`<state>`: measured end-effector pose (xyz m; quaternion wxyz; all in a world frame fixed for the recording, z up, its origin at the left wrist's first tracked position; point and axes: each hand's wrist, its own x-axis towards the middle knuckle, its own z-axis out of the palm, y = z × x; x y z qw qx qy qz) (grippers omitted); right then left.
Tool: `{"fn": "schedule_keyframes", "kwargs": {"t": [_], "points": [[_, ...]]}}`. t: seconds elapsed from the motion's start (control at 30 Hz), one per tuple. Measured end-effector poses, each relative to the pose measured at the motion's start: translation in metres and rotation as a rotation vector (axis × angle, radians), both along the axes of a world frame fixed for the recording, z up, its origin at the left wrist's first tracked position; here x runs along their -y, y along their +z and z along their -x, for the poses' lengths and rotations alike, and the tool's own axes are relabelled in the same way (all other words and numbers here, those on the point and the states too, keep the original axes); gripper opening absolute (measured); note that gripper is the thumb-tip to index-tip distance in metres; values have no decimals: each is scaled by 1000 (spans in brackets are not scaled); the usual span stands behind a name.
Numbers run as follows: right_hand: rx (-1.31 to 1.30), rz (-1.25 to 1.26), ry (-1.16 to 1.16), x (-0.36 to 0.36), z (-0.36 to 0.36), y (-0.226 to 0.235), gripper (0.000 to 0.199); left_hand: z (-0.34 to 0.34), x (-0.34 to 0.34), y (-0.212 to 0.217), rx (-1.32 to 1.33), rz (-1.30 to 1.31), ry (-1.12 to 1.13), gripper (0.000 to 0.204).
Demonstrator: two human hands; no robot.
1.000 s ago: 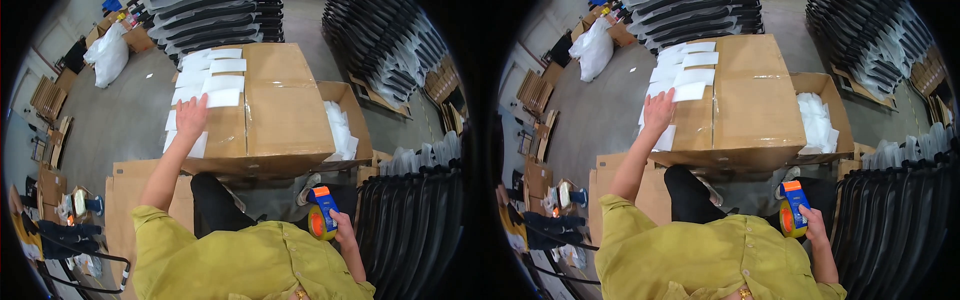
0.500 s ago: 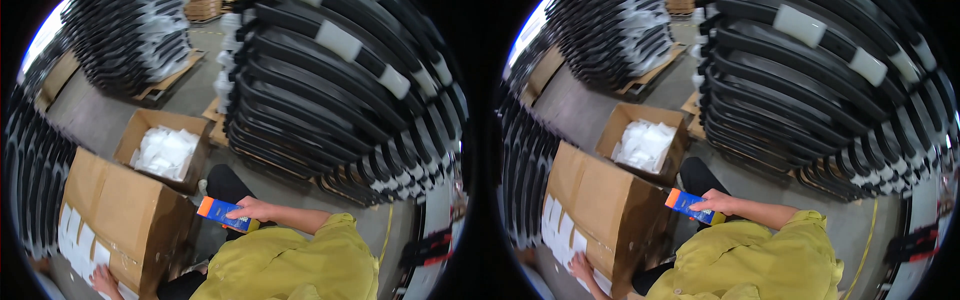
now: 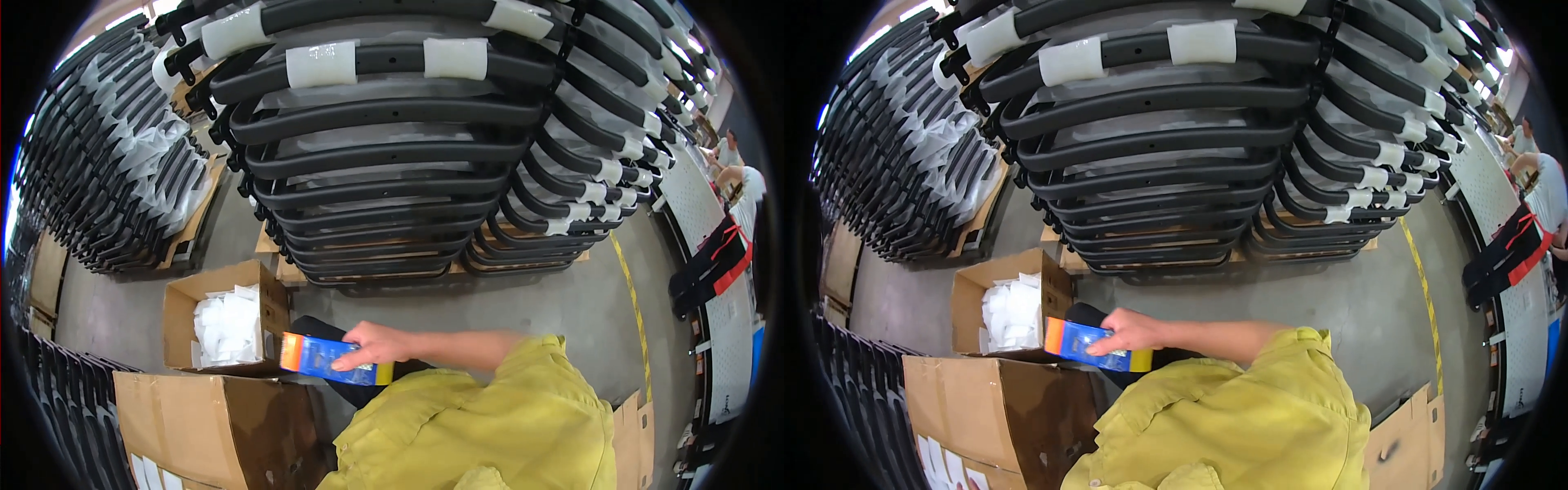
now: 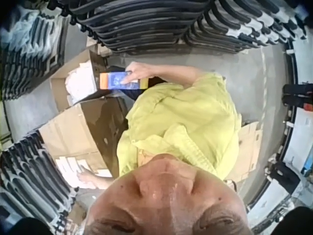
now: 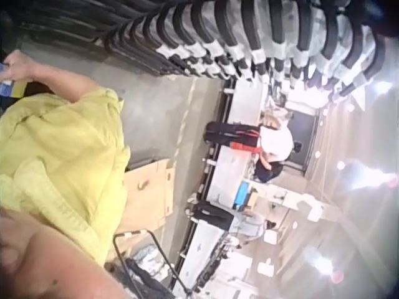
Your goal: Applying foam padding to a cardboard box using a hand-held tape dispenser.
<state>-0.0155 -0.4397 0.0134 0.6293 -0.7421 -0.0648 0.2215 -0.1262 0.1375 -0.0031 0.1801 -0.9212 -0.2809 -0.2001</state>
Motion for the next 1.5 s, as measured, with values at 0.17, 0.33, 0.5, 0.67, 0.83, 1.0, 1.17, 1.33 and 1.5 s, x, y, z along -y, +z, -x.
{"fn": "schedule_keyframes", "kwargs": {"t": [0.17, 0.33, 0.5, 0.67, 0.83, 1.0, 1.17, 1.33, 1.5], "points": [[276, -58, 223, -63, -48, 19, 46, 6, 13, -5, 254, 199, -362, 40], [775, 478, 339, -109, -122, 59, 45, -44, 129, 20, 168, 294, -318, 32], [1058, 447, 484, -255, -160, 39, 37, -44, 161, 8, 94, 282, -272, 30], [1128, 583, 712, -371, -147, -24, 37, -81, 183, -20, 9, 384, -329, 30], [1286, -23, 626, -332, -170, 2, 70, -79, 176, -40, 117, 575, -302, 30], [530, 24, 183, -249, -399, -74, 83, -101, 180, -48, 155, 564, -314, 33], [252, 666, 199, -244, -496, -249, 103, -71, 184, -39, 206, 641, -88, 31], [170, 490, 227, -278, -509, -366, 116, -57, 184, -42, 82, 555, -73, 39], [11, 967, 266, -320, -484, -371, 118, -57, 187, -32, 3, 520, -81, 32]]}}
